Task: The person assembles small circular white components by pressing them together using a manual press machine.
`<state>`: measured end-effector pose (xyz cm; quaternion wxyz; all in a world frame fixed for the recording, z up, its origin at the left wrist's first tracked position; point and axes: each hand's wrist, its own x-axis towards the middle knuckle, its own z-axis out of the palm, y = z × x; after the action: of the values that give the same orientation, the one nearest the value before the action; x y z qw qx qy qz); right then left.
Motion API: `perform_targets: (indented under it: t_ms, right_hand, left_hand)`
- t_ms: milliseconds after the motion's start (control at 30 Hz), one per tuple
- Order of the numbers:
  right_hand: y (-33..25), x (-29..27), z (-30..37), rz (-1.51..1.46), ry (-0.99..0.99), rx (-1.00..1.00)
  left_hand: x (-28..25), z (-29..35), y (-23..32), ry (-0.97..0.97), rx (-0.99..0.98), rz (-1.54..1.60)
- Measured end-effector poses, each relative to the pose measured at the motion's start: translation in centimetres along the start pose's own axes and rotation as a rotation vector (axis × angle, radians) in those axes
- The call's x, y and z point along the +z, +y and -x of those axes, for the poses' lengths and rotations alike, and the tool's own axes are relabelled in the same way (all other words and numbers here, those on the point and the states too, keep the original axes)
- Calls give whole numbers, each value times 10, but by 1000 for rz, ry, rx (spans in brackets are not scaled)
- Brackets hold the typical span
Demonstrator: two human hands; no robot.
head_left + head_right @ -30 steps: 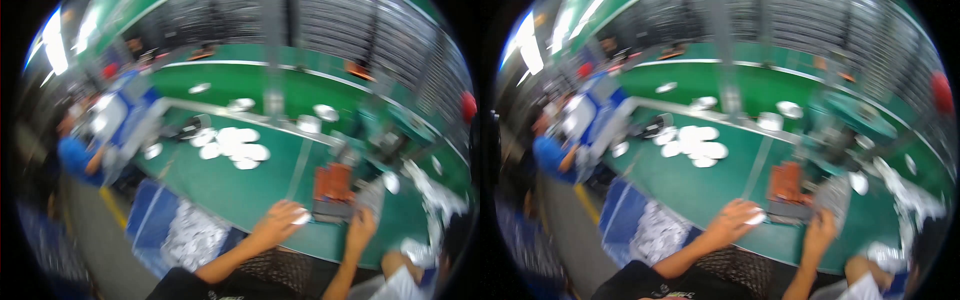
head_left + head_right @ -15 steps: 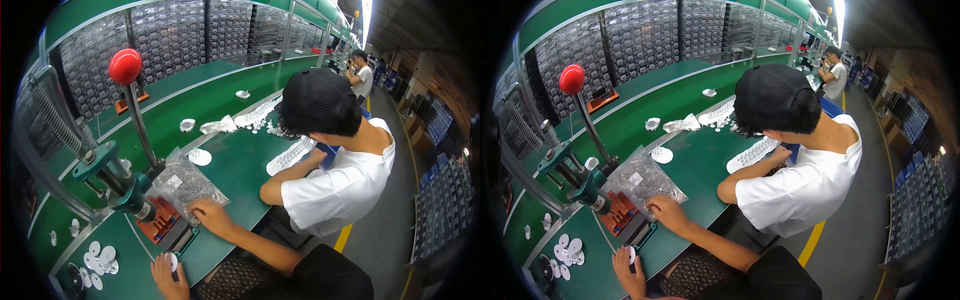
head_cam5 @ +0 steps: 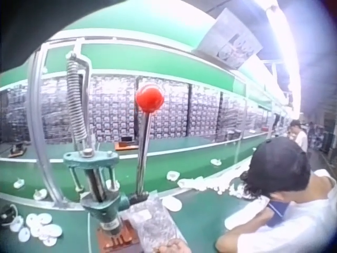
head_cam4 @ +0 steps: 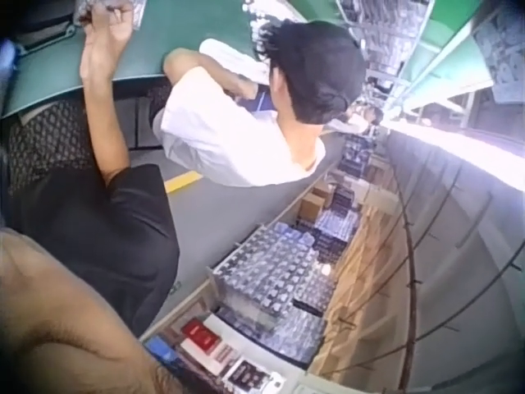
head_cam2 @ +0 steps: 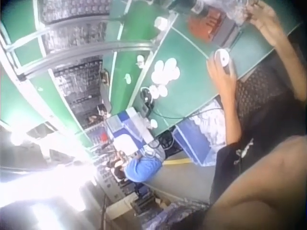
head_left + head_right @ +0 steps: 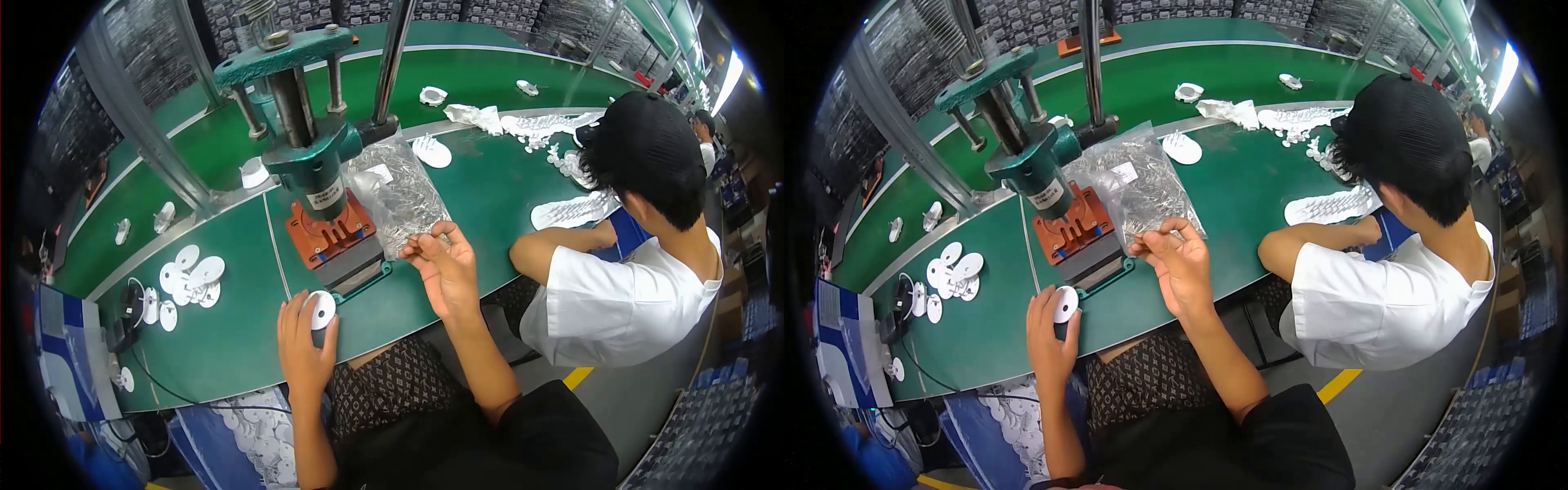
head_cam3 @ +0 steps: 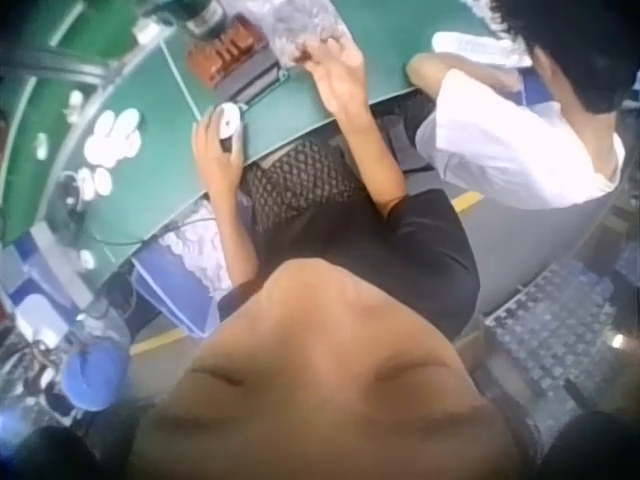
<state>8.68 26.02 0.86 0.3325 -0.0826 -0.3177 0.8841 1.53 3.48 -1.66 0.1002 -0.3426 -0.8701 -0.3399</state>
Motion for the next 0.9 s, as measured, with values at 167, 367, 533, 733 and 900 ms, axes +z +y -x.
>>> perform_targets:
  t_ms: [167,367,533,733,900]
  right_hand:
    - [6,14,16,252,10,-58]
    - [29,17,29,686,-143,-294]
    - [45,25,30,1152,-381,-324]
    - [59,25,43,949,-301,-122]
    - [58,23,56,943,-401,35]
  left_hand:
    - [-7,7,4,34,19,20]
    - [-5,-2,1,25,76,68]
    - [-7,-1,-4,31,100,111]
    - [-12,3,-4,54,117,266]
    - [-16,6,-13,74,86,521]
